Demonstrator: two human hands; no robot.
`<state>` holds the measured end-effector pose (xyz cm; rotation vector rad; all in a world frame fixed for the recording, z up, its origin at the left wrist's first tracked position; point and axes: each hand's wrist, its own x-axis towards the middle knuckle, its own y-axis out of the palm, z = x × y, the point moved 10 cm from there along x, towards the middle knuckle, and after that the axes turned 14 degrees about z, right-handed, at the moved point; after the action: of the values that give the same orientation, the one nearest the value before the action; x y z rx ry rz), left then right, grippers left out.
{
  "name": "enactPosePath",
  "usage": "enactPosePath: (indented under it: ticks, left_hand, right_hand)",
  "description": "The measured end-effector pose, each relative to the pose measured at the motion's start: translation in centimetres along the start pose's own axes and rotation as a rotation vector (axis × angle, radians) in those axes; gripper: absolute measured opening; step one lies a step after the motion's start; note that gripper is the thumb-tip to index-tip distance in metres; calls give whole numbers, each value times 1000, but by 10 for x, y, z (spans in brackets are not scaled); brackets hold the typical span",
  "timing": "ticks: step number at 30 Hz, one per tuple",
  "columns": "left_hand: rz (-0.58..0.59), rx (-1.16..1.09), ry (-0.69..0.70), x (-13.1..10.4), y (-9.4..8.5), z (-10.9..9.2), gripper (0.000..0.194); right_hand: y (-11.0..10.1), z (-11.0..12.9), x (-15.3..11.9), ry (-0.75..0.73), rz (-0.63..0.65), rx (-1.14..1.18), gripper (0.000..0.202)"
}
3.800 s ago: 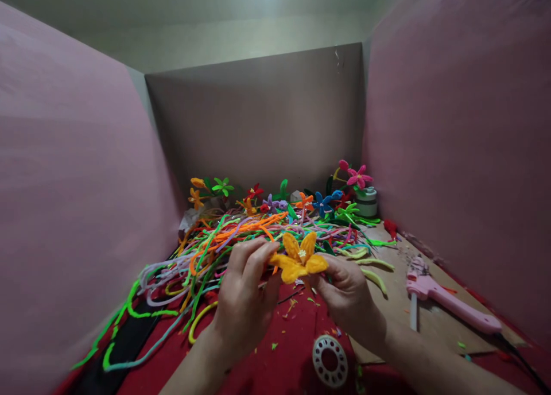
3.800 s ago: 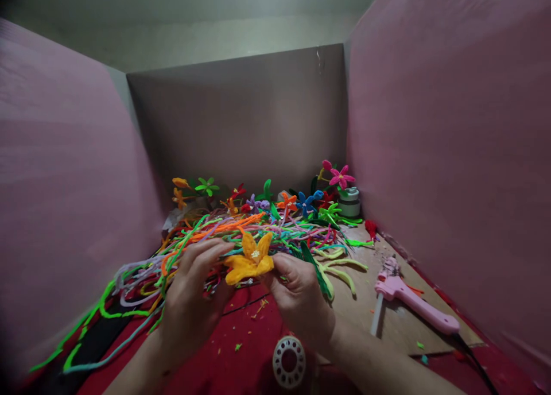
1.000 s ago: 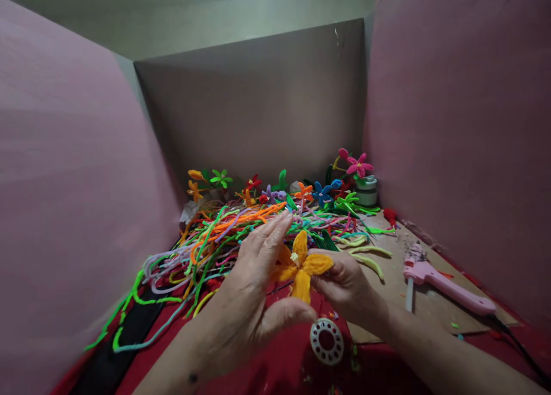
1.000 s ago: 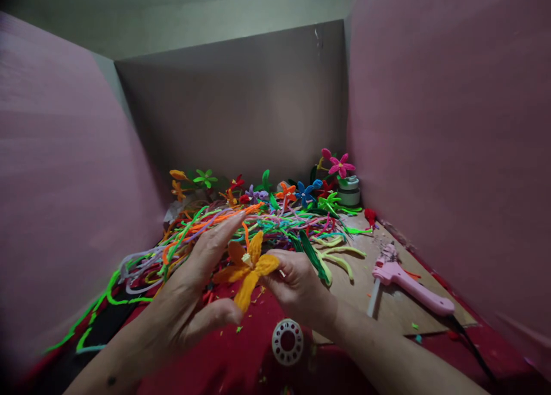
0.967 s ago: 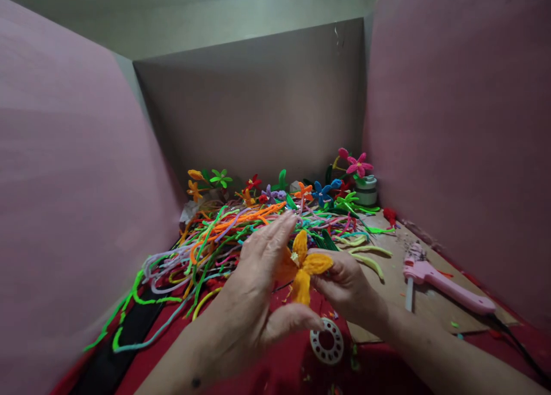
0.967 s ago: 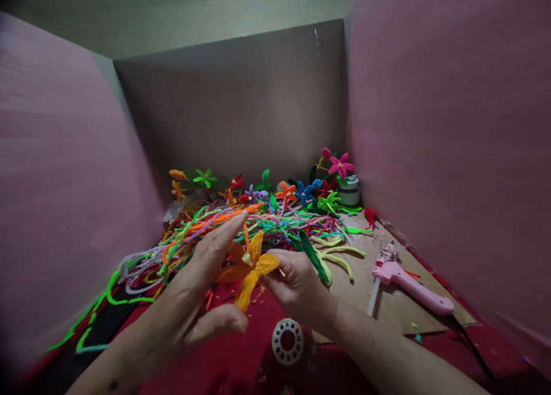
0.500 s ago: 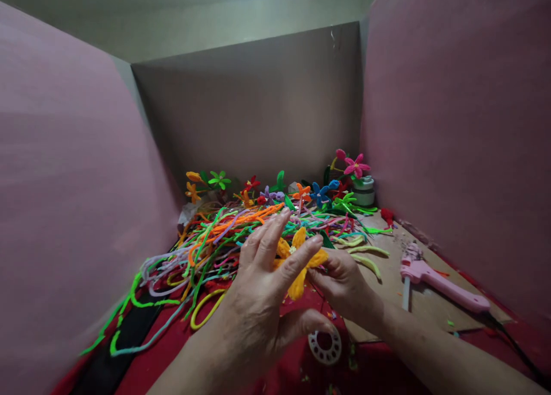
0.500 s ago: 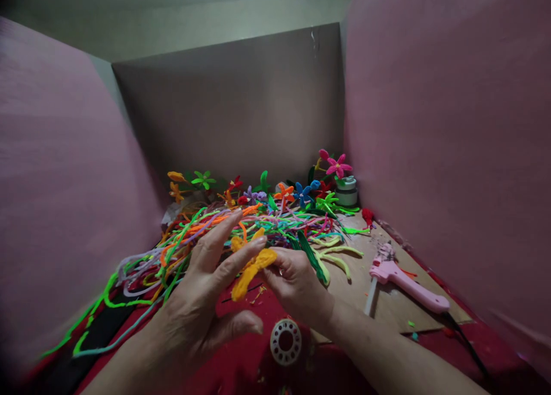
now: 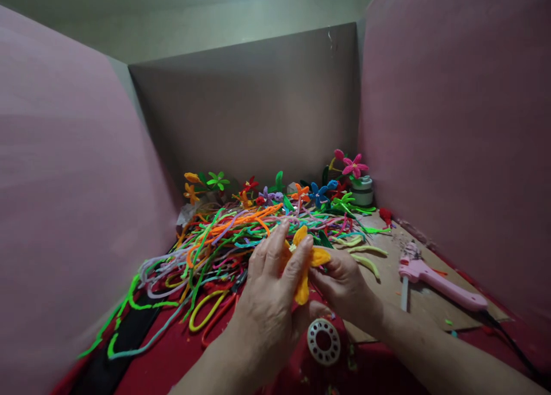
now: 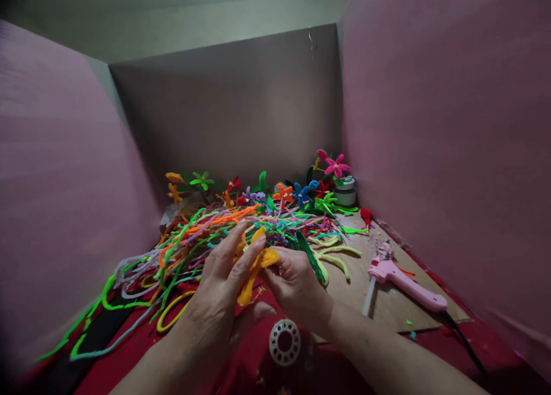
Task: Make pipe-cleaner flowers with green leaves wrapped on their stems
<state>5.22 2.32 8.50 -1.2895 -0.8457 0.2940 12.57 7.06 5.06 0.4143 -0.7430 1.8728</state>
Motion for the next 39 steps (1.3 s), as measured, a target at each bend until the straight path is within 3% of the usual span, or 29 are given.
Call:
enactPosePath:
  ticks: [8, 18, 28, 32, 36, 39]
  left_hand:
    - [21, 9, 19, 0, 3, -1, 61]
    - [-51, -8, 12, -3, -2, 3, 54]
    - [1, -11, 39, 2, 1, 0, 52]
    - [-47, -34, 26, 0, 1, 1, 53]
    - [-16, -99, 43, 1, 6, 3, 56]
    - [-56, -233, 1, -1, -3, 16, 61]
  right_hand:
    - [-1, 2, -1, -42, 1, 25, 18]
    - [0, 6, 1, -58, 14, 49, 17]
    - [-2, 9, 1, -75, 7, 55, 22]
    - [-1, 2, 0, -26, 4, 101, 18]
    - [-4, -5, 0, 25, -23, 139, 17]
    - [-6, -14, 3, 99, -46, 285, 14]
